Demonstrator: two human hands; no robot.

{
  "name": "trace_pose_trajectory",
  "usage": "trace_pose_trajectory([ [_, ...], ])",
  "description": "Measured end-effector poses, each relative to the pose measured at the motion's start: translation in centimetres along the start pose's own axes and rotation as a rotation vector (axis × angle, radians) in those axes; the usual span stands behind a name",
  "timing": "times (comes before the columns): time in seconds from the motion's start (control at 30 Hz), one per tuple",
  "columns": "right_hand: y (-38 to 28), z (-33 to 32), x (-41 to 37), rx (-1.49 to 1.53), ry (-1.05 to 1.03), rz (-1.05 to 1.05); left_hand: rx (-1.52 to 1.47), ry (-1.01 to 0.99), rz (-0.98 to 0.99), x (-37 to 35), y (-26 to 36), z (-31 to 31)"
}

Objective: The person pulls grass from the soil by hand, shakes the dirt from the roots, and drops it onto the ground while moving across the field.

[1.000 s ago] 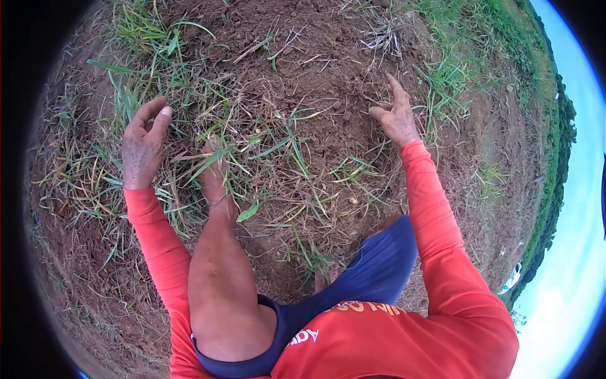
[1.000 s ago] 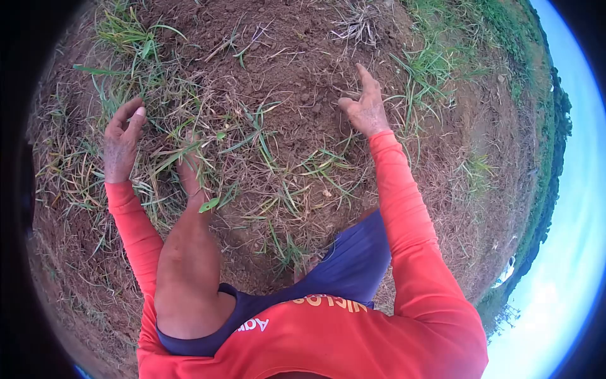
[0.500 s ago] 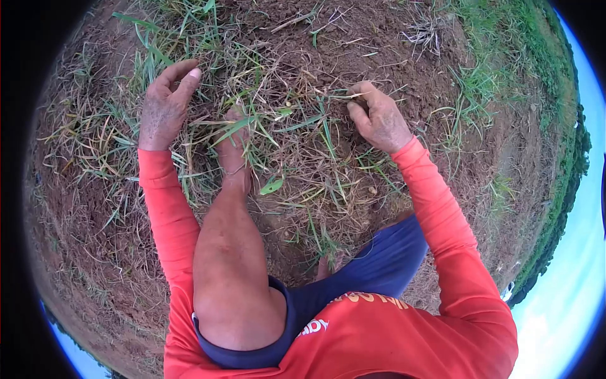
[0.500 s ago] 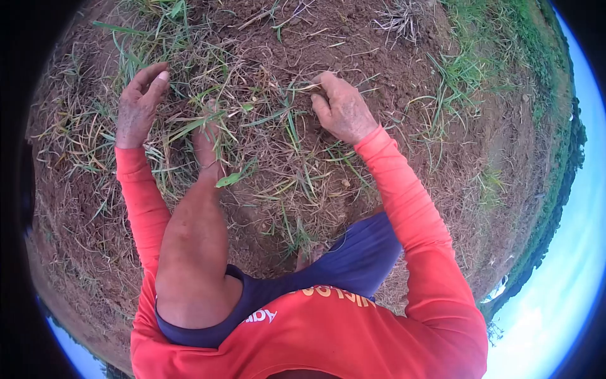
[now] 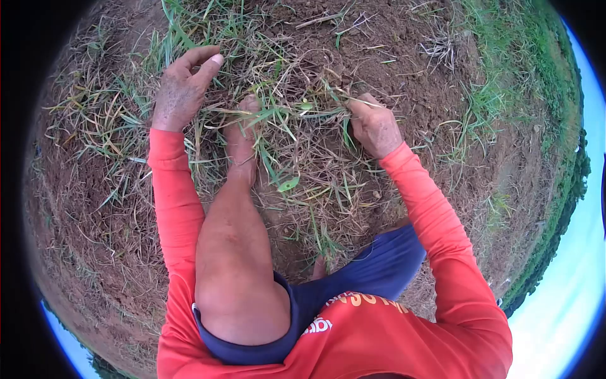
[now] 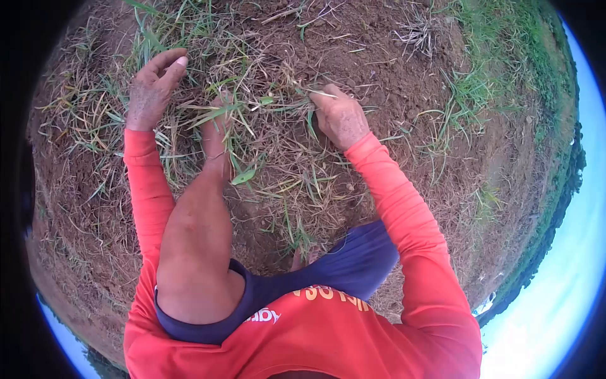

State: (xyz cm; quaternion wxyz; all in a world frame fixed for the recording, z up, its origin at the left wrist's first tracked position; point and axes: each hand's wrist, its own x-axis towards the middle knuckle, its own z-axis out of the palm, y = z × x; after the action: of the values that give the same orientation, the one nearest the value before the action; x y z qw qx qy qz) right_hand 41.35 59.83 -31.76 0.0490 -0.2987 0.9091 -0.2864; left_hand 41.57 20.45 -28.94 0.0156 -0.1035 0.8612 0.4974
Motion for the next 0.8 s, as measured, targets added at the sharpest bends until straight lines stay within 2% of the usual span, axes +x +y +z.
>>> trace_pose_trajectory([
  [0.1, 0.8, -0.3, 0.4, 0.018, 0.126, -0.084, -0.025, -0.004, -0.031, -0.3, 0.3, -0.1],
  [0.23, 0.1, -2.2, 1.2, 0.044, 0.233, 0.061, -0.057, 0.000, -0.058, -0.4, -0.1, -0.4],
  [0.4, 1.1, -4.8, 1.7, 0.079, 0.282, 0.092, -0.022, -0.006, -0.049, -0.3, -0.1, -0.5],
  [0.5, 0.8, -9.2, 2.1, 0.368, 0.443, 0.340, -0.020, -0.014, -0.070, -0.6, -0.1, -0.5],
  [0.6, 1.4, -13.6, 2.2, 0.524, 0.462, 0.389, -0.049, -0.029, -0.045, -0.2, 0.2, -0.2],
  [0.7, 3.6, -15.0, 1.9, 0.333, 0.349, 0.551, -0.087, -0.020, -0.078, -0.3, 1.0, 0.3],
  [0.73, 5.2, -15.0, 1.1, 0.209, 0.209, 0.564, -0.115, -0.050, -0.102, -0.4, 1.2, 0.3],
  [0.8, 5.4, -13.5, -2.1, 0.227, 0.116, 0.595, -0.131, -0.054, -0.135, -0.2, 0.4, 0.4],
])
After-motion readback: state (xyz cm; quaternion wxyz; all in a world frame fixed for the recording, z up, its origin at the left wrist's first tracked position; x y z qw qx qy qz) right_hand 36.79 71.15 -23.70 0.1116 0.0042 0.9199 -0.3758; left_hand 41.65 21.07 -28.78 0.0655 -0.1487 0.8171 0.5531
